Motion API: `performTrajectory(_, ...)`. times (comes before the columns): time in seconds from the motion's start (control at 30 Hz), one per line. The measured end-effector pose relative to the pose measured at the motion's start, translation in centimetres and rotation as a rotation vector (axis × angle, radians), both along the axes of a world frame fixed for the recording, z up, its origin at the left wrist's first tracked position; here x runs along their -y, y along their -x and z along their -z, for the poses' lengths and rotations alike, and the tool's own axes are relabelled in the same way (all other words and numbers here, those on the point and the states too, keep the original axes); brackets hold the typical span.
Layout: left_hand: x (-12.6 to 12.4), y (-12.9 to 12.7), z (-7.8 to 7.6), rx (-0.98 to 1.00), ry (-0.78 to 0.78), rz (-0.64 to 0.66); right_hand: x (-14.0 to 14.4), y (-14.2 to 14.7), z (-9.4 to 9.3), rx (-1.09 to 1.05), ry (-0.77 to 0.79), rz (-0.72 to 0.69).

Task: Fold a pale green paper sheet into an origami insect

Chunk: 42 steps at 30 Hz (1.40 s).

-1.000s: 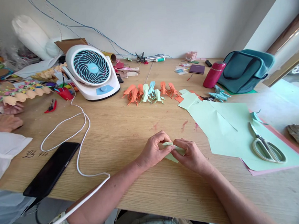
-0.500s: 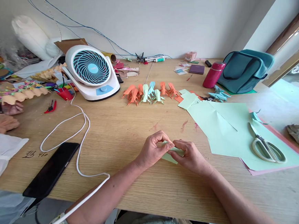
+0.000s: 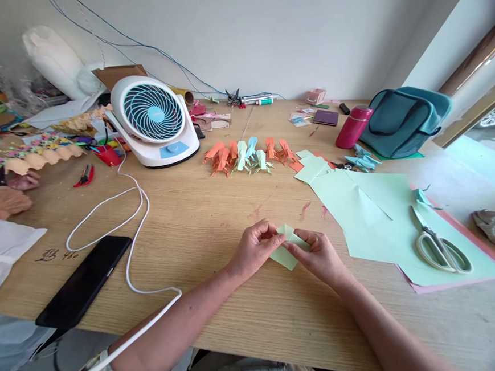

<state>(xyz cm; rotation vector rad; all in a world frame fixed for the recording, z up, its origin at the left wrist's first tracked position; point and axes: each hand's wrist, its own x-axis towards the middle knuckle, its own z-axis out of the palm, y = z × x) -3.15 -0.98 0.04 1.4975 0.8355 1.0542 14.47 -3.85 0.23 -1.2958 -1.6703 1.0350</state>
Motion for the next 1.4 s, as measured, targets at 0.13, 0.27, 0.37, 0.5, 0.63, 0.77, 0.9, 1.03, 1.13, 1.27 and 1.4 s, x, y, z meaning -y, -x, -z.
performTrajectory(0.13,-0.1,0.1,0.0,-0.042,-0.065,-0.058,-0.1,0.0,0.2,-0.027,0.015,-0.028)
performTrajectory(0.27,-0.2,0.2,-0.3,-0.066,-0.099,-0.093,-0.2,0.0,0.2,-0.037,0.018,-0.054)
performTrajectory(0.37,-0.2,0.2,-0.4,-0.061,-0.096,-0.098,-0.3,-0.2,0.2,-0.024,0.015,-0.052)
performTrajectory(0.5,-0.3,0.2,-0.2,-0.037,-0.079,-0.077,-0.4,-0.3,0.4,-0.061,0.008,-0.036)
performTrajectory(0.63,-0.2,0.1,-0.2,-0.017,-0.045,-0.052,-0.4,-0.3,0.7,-0.070,-0.036,-0.029)
performTrajectory(0.77,-0.3,0.0,-0.1,0.011,-0.016,-0.017,-0.5,-0.2,1.1,-0.118,-0.064,-0.050)
performTrajectory(0.9,-0.4,-0.1,0.3,0.029,-0.015,-0.017,-0.4,0.0,1.1,-0.161,-0.051,-0.012)
performTrajectory(1.03,-0.4,0.0,0.4,0.015,-0.056,-0.032,-0.3,0.2,0.8,-0.145,-0.001,0.017)
performTrajectory(1.13,-0.4,0.1,0.2,-0.005,-0.104,-0.072,-0.3,0.2,0.6,-0.148,0.011,0.015)
performTrajectory(1.27,-0.5,0.2,-0.1,-0.027,-0.136,-0.101,-0.4,0.2,0.8,-0.154,-0.034,0.046)
performTrajectory(1.4,-0.4,0.3,0.0,-0.046,-0.114,-0.071,-0.4,0.1,0.9,-0.126,-0.086,0.068)
